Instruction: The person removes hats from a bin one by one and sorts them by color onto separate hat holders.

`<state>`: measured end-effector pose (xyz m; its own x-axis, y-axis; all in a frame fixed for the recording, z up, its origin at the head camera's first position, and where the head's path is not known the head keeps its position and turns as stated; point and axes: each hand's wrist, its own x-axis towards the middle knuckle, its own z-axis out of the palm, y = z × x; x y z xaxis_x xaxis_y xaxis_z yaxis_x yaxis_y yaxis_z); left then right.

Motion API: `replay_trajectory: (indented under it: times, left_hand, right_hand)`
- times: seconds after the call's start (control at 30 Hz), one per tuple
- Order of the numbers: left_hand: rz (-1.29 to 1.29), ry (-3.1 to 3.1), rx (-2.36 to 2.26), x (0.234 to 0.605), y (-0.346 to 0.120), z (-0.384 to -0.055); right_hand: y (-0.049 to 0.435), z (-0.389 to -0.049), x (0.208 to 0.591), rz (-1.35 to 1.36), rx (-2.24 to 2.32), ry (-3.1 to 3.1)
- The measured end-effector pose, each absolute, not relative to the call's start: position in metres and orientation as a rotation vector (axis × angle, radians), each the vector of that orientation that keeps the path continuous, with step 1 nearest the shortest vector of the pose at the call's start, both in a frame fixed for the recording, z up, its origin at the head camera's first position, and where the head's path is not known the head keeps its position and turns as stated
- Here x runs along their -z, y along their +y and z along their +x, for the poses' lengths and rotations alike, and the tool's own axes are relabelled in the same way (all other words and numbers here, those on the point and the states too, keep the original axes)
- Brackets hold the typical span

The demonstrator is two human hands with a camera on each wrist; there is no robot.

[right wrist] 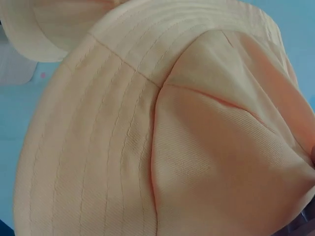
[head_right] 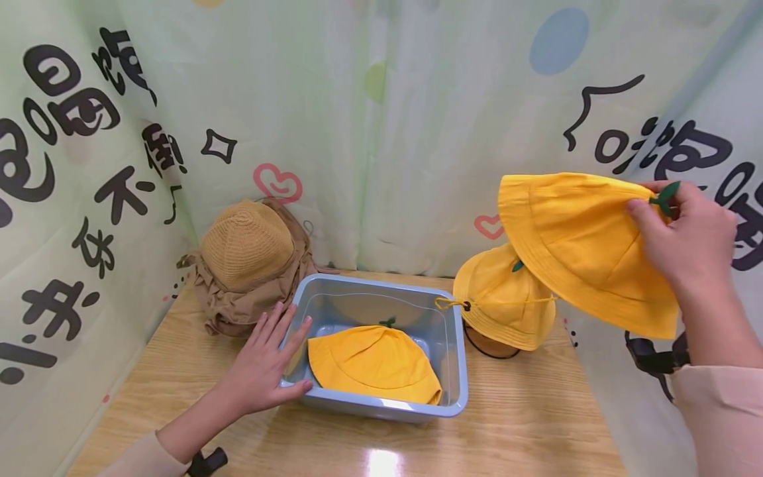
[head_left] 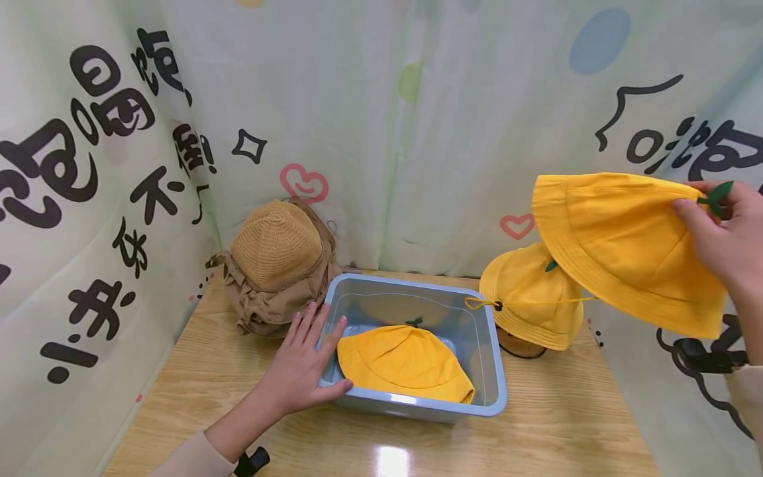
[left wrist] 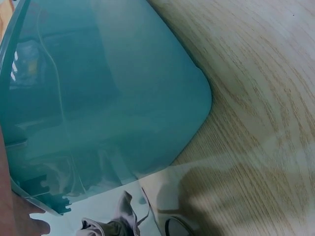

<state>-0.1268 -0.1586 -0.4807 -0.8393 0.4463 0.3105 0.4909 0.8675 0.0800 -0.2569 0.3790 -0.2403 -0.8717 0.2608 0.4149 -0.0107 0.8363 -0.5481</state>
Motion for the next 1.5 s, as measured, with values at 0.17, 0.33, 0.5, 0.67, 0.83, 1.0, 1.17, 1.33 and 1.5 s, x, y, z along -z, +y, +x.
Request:
replay_trajectory:
  times: [0.17,0.33,0.5,0.67,0.83,1.0,1.17,1.33,1.5]
  left_hand:
    - [-0.708,-2.755,0.229,0.480,-0.159,-0.126]
    - [-0.711,-2.753,0.233,0.480,-0.159,-0.126]
    - [-0.715,-2.750,0.226,0.480,-0.160,-0.126]
    - [-0.714,-2.729,0.231,0.481,-0.160,-0.126]
    - [-0.715,-2.707,0.238,0.482,-0.160,-0.127]
    - [-0.707,-2.756,0.225,0.482,-0.159,-0.128]
    - [-0.703,-2.756,0.225,0.482,-0.159,-0.127]
    - [-0.704,-2.720,0.251,0.483,-0.159,-0.127]
    - [-0.708,-2.703,0.267,0.483,-0.158,-0.127]
  right_hand:
    - [0.390,-0.261,0.244,-0.229,-0.828,-2.447]
    - [0.397,-0.266,0.243,-0.342,-0.787,-2.368]
    - [0.400,-0.268,0.242,-0.351,-0.809,-2.320]
    - [0.397,-0.270,0.245,-0.347,-0.795,-2.381]
    - [0.388,-0.274,0.257,-0.318,-0.656,-2.566]
    - [0.377,-0.282,0.273,-0.225,-0.574,-2.596]
    - [0.369,-0.289,0.282,-0.143,-0.609,-2.638]
    - [0.364,-0.294,0.291,-0.065,-0.659,-2.734]
    - [0.358,-0.296,0.302,-0.048,-0.662,-2.768]
